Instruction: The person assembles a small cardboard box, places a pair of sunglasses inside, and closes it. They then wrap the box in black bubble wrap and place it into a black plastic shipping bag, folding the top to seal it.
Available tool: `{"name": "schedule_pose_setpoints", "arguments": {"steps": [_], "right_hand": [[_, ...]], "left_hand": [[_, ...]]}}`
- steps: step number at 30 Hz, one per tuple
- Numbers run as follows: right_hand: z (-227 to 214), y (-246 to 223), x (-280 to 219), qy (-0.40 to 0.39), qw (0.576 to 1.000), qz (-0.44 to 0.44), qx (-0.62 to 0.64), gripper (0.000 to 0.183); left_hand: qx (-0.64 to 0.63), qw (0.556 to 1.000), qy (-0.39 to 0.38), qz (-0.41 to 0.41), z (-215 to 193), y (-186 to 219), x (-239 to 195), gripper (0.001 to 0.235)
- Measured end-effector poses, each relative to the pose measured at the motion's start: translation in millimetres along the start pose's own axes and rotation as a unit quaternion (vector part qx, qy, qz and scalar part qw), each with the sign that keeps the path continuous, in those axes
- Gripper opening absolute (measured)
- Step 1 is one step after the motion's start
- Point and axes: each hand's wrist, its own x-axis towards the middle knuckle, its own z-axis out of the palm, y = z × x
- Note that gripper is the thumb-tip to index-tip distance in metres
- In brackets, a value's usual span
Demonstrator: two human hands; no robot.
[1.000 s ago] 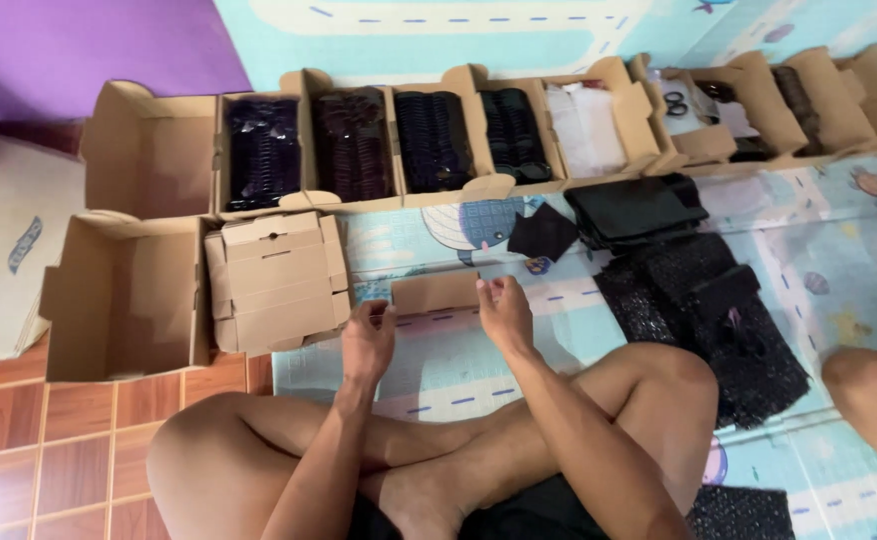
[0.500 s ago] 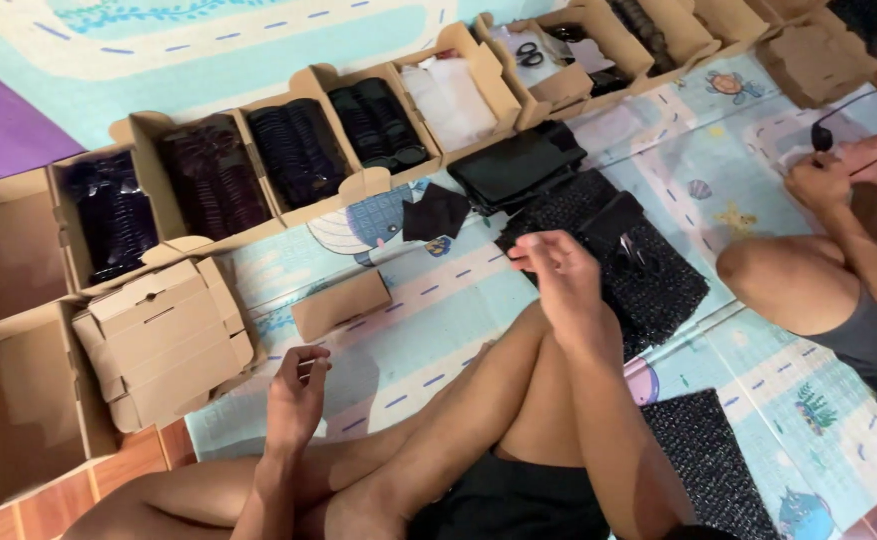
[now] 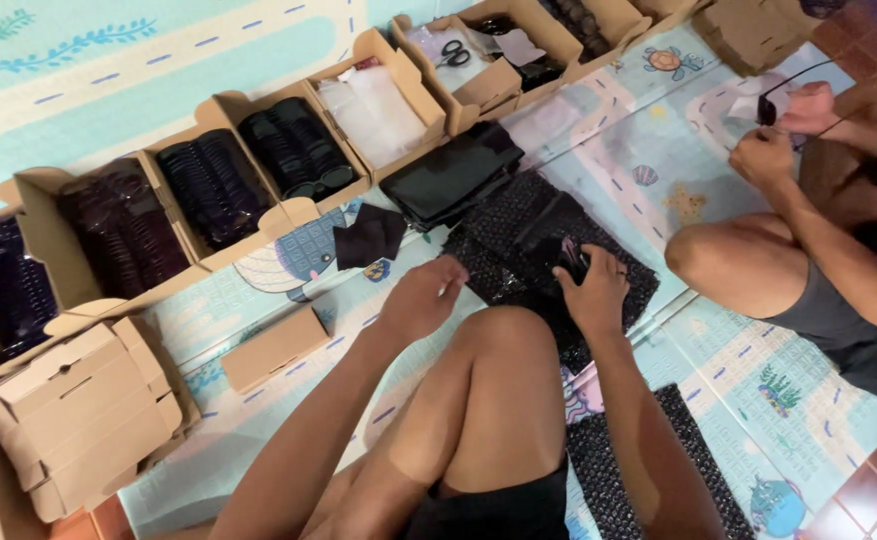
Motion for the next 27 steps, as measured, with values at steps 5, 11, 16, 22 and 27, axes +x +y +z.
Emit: {"name": "schedule_pose_setpoints", "arguments": {"steps": [5, 11, 16, 22, 27], "right_hand": [[3, 5, 1, -0.04, 0.995, 0.06, 0.075, 0.065], [-22, 0, -5, -0.068, 0.986, 0.049, 0.141, 0.046], [-34, 12, -1, -0.057, 0.973, 0.07, 0.213, 0.041], [-28, 33, -2, 0.017, 0.958, 0.04, 0.282, 0.044], [-11, 55, -3, 0.002, 0.96, 0.062, 0.273, 0.045]], "left_hand": [[0.107, 0.992, -0.026, 0.066, 69, 28, 104, 0.019], [0.247, 0.967, -0.062, 0.028, 108, 35, 142, 0.045], [0.148, 0.989, 0.007, 0.01, 87, 44, 129, 0.022], [-0.172, 0.975, 0.138, -0.017, 30, 36, 97, 0.018], [-0.261, 0.929, 0.221, -0.143, -12, -31, 55, 0.025]]}}
